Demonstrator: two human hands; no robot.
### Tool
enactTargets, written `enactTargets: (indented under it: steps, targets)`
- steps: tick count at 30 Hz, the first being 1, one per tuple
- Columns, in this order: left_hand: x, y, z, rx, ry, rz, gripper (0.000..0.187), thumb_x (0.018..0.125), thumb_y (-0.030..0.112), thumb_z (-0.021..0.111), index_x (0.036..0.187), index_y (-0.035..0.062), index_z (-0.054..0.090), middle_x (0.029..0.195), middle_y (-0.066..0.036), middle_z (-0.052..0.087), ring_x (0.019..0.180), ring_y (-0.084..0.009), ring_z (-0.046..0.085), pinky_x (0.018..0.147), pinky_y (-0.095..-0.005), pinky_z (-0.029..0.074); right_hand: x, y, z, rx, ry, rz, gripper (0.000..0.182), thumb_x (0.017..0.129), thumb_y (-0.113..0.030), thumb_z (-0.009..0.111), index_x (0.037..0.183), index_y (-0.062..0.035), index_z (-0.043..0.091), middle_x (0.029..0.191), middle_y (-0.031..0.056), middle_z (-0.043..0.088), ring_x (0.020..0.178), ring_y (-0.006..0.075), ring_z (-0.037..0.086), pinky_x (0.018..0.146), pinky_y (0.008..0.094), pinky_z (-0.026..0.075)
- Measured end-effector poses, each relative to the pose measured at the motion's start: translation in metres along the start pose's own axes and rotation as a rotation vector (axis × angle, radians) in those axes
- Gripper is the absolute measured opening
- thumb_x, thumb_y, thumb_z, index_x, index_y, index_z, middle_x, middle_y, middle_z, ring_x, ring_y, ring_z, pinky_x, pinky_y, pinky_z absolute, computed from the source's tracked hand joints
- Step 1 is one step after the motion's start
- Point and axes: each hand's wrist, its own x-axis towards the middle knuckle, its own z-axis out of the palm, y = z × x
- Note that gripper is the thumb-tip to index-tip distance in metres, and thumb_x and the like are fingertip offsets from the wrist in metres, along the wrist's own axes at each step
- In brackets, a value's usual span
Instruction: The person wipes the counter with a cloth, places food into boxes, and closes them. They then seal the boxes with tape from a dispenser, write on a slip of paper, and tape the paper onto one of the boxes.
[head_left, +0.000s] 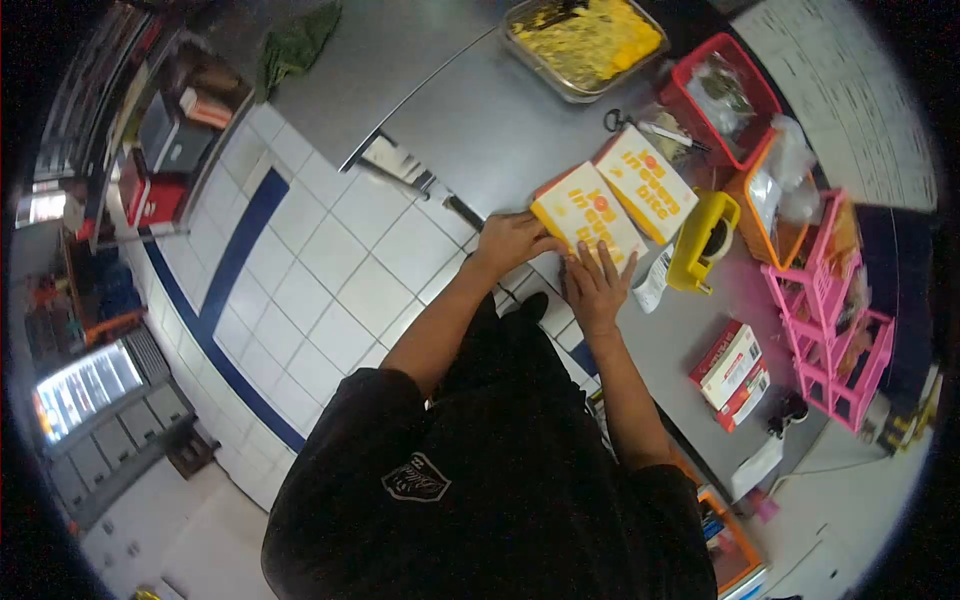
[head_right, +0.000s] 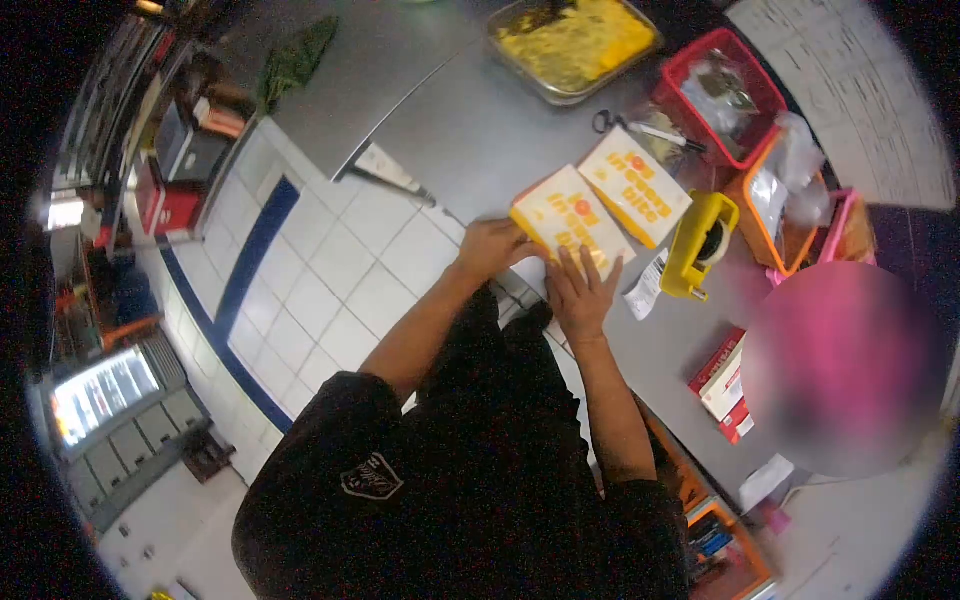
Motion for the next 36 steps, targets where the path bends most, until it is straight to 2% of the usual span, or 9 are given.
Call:
enactTargets:
  steps: [11, 17, 22, 24, 25, 27, 30, 32, 36]
  targets:
    - [-0.008, 0.000, -0.006, 0.159, 0.011, -0.036, 0.033, 0.082, 0.045, 0.074, 0.091, 0.0135, 0.070, 0.084, -0.005, 0.072, 0.081, -0.0258, 0.071, 0.072, -0.0409, 0.054, 0.005, -0.001, -0.011, -0.013, -0.144, 0.039, 0.025, 0.083, -0.017, 0.076, 0.108, -0.0184, 0.071, 0.128, 0.0018, 0.068, 0.129, 0.0277, 0.057, 0.117, 0.0707, 0.018]
    - [-0.029, 0.045, -0.049, 0.252, -0.230, -0.471, 0.027, 0.087, 0.035, 0.072, 0.091, 0.0087, 0.067, 0.087, -0.011, 0.071, 0.084, -0.0322, 0.070, 0.073, -0.0476, 0.054, -0.002, 0.004, -0.004, 0.095, 0.008, 0.020, 0.028, 0.081, -0.016, 0.079, 0.109, -0.0144, 0.072, 0.130, 0.0102, 0.065, 0.127, 0.0294, 0.058, 0.119, 0.0640, 0.019]
    - [-0.015, 0.141, -0.061, -0.327, -0.144, -0.551, 0.019, 0.094, 0.025, 0.067, 0.097, 0.0065, 0.069, 0.085, -0.012, 0.071, 0.075, -0.0277, 0.070, 0.062, -0.0400, 0.054, -0.010, 0.010, -0.006, -0.010, 0.086, 0.049, 0.048, 0.082, -0.028, 0.076, 0.127, -0.0182, 0.064, 0.141, 0.0141, 0.055, 0.134, 0.0288, 0.051, 0.119, 0.0667, 0.016]
    - [-0.002, 0.171, -0.031, -0.491, -0.207, -0.529, 0.020, 0.095, 0.026, 0.067, 0.101, 0.0073, 0.069, 0.087, -0.010, 0.071, 0.076, -0.0242, 0.070, 0.063, -0.0363, 0.055, -0.022, 0.016, 0.003, 0.319, -0.193, 0.417, 0.046, 0.088, -0.041, 0.068, 0.130, -0.0217, 0.063, 0.146, 0.0170, 0.050, 0.141, 0.0379, 0.041, 0.120, 0.0639, 0.018]
    - [0.007, 0.185, -0.011, -0.655, -0.253, -0.571, 0.021, 0.096, 0.027, 0.066, 0.106, 0.0081, 0.069, 0.090, -0.007, 0.071, 0.078, -0.0206, 0.070, 0.063, -0.0326, 0.056, -0.027, 0.015, 0.009, 0.955, -0.059, 0.524, 0.046, 0.093, -0.044, 0.060, 0.134, -0.0248, 0.060, 0.149, 0.0168, 0.047, 0.143, 0.0386, 0.037, 0.119, 0.0665, 0.017]
    - [0.029, 0.209, 0.033, -0.639, -0.265, -0.560, 0.025, 0.097, 0.029, 0.065, 0.111, 0.0078, 0.068, 0.090, -0.007, 0.071, 0.075, -0.0178, 0.068, 0.062, -0.0340, 0.055, -0.037, 0.019, 0.012, 1.578, 0.172, 0.565, 0.046, 0.097, -0.047, 0.052, 0.138, -0.0278, 0.058, 0.152, 0.0165, 0.044, 0.146, 0.0392, 0.032, 0.118, 0.0691, 0.016]
    - [0.067, 0.242, 0.080, -0.790, -0.210, -0.654, 0.036, 0.098, 0.033, 0.064, 0.122, 0.0065, 0.062, 0.108, -0.008, 0.069, 0.078, -0.0147, 0.067, 0.065, -0.0346, 0.057, -0.041, 0.022, 0.015, 0.671, 0.030, 0.196, 0.048, 0.097, -0.044, 0.047, 0.143, -0.0312, 0.053, 0.156, 0.0135, 0.041, 0.148, 0.0360, 0.030, 0.117, 0.0710, 0.016]
    - [0.096, 0.253, 0.101, -0.686, -0.406, -0.905, 0.039, 0.098, 0.035, 0.063, 0.125, 0.0072, 0.061, 0.124, -0.009, 0.063, 0.092, -0.0202, 0.067, 0.070, -0.0407, 0.061, -0.036, 0.025, 0.015, 0.075, -0.091, -0.020, 0.050, 0.097, -0.042, 0.044, 0.146, -0.0335, 0.049, 0.158, 0.0115, 0.039, 0.149, 0.0338, 0.029, 0.117, 0.0722, 0.015]
    - [0.114, 0.240, 0.145, -0.949, -0.532, -1.291, 0.045, 0.096, 0.029, 0.065, 0.131, 0.0008, 0.058, 0.126, -0.015, 0.060, 0.114, -0.0304, 0.061, 0.077, -0.0517, 0.061, -0.034, 0.025, -0.002, 0.126, -0.024, -0.021, 0.052, 0.092, -0.044, 0.049, 0.143, -0.0339, 0.054, 0.160, 0.0107, 0.036, 0.150, 0.0316, 0.028, 0.116, 0.0714, 0.015]
